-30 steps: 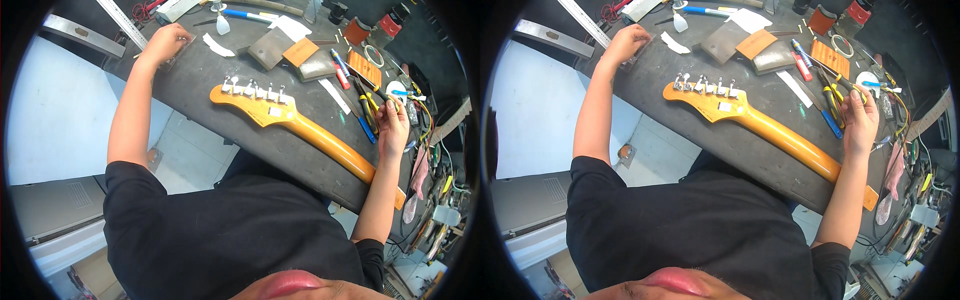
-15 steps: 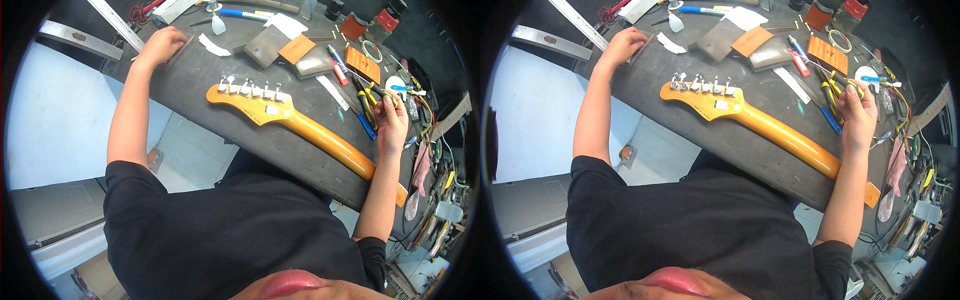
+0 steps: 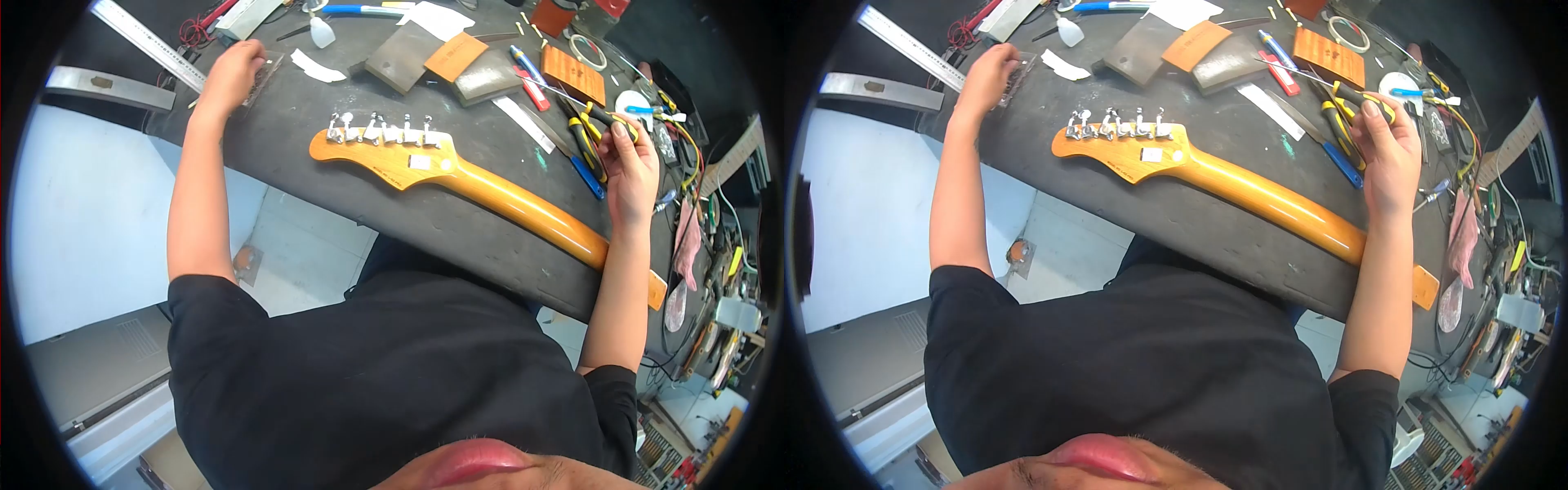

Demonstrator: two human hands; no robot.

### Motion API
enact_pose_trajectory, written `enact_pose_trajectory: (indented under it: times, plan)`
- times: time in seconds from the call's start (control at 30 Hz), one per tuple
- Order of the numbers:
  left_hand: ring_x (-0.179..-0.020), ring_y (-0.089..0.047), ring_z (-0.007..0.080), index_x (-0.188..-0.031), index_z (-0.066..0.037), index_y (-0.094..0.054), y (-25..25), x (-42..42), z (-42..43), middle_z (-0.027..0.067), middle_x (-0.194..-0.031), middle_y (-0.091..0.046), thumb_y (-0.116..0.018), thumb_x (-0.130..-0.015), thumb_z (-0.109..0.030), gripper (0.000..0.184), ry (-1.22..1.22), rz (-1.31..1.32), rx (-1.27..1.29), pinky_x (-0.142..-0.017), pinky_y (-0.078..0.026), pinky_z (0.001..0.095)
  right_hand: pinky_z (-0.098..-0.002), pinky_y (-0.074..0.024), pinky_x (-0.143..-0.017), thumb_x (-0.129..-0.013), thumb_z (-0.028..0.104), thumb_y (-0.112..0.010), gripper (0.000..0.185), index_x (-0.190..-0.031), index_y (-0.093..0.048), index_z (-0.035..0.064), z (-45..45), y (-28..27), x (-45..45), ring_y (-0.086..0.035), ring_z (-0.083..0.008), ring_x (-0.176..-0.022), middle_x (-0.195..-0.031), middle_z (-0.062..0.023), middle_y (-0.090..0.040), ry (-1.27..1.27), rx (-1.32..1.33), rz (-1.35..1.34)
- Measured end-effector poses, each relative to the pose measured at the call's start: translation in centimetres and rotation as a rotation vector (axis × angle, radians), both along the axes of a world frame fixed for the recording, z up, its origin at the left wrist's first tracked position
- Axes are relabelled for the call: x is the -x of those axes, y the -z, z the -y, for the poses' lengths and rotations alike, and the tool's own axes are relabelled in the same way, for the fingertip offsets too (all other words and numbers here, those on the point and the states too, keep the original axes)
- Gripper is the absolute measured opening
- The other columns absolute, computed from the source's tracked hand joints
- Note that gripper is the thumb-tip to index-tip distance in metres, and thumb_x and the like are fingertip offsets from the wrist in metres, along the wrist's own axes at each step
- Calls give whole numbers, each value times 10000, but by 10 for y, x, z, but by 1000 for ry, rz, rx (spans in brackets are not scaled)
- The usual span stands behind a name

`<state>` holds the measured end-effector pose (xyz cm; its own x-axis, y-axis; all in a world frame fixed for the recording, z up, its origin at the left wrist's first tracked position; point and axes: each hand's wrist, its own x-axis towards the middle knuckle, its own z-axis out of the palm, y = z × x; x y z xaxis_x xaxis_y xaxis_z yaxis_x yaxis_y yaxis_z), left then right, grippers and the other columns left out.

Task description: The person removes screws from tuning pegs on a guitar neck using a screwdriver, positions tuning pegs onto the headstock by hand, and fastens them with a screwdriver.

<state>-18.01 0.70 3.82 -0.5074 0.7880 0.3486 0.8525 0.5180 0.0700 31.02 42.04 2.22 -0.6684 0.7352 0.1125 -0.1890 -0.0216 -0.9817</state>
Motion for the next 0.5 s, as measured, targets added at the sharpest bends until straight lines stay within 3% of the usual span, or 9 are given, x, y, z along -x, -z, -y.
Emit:
enact_pose_trajectory:
  times: [0.1, 0.13, 0.23, 0.3, 0.37, 0.43, 0.47, 0.5]
  plan:
    - [-971, -733, 311, -1151, -35, -722, -12, -36, -6, 176, -1071, -758, -681, -1049, -82, 120, -154, 144, -303, -895, -564, 408, -246, -569, -842, -1075, 227, -767, 259, -1267, -721, 60, 5, -5, 1, -672, -67, -891, -1013, 20, -717, 27, 36, -26]
    - [-902, -736, 220, -1183, -29, -731, -13, -51, -10, 128, -1036, -788, -696, -1062, -99, 144, -174, 170, -393, -848, -569, 343, -276, -582, -877, -1084, 204, -748, 252, -1283, -721, 51, 2, -5, 0, -695, -98, -927, -1056, -9, -745, 21, 45, -79]
    - [-898, -724, 156, -1176, -8, -752, -9, -122, -30, 71, -994, -789, -734, -1037, -76, 156, 50, 469, -754, -835, -569, 303, -310, -583, -917, -1097, 170, -715, 242, -1296, -722, 32, 7, -26, 4, -708, -139, -969, -1103, -42, -766, -12, 12, -206]
    - [-932, -724, 131, -1118, -3, -782, -7, -172, -40, 52, -1006, -791, -761, -987, -13, 133, 123, 616, -706, -853, -565, 276, -337, -570, -932, -1104, 127, -678, 233, -1275, -726, -25, 12, -52, 14, -710, -172, -995, -1129, -85, -771, -64, -79, -222]
    - [-938, -738, 143, -1056, 0, -796, 0, -202, -53, 73, -1006, -792, -761, -949, 32, 117, 334, 564, -645, -856, -570, 280, -347, -562, -932, -1102, 123, -671, 235, -1252, -722, -50, 26, -86, 31, -715, -193, -993, -1115, -88, -763, -148, -237, -218]
    - [-931, -761, 195, -1050, -10, -804, 5, -222, -62, 84, -1012, -797, -775, -916, 45, 148, 414, 586, -544, -844, -585, 307, -349, -544, -970, -1114, 140, -645, 317, -1342, -687, -76, 23, -108, 51, -697, -179, -1021, -1182, -109, -748, -186, -339, -208]
    - [-928, -768, 265, -1040, -30, -796, 10, -227, -69, 86, -1007, -795, -776, -902, 51, 161, 443, 404, -558, -879, -583, 360, -337, -561, -913, -1097, 146, -666, 283, -1278, -706, -69, 22, -121, 62, -706, -163, -959, -1113, -91, -764, -232, -379, -228]
    - [-928, -765, 265, -1040, -32, -785, 12, -229, -70, 86, -998, -796, -773, -910, 59, 159, 445, 327, -546, -890, -578, 360, -322, -555, -861, -1092, 159, -679, 264, -1243, -714, -55, 29, -129, 72, -699, -151, -910, -1059, -78, -754, -250, -370, -241]
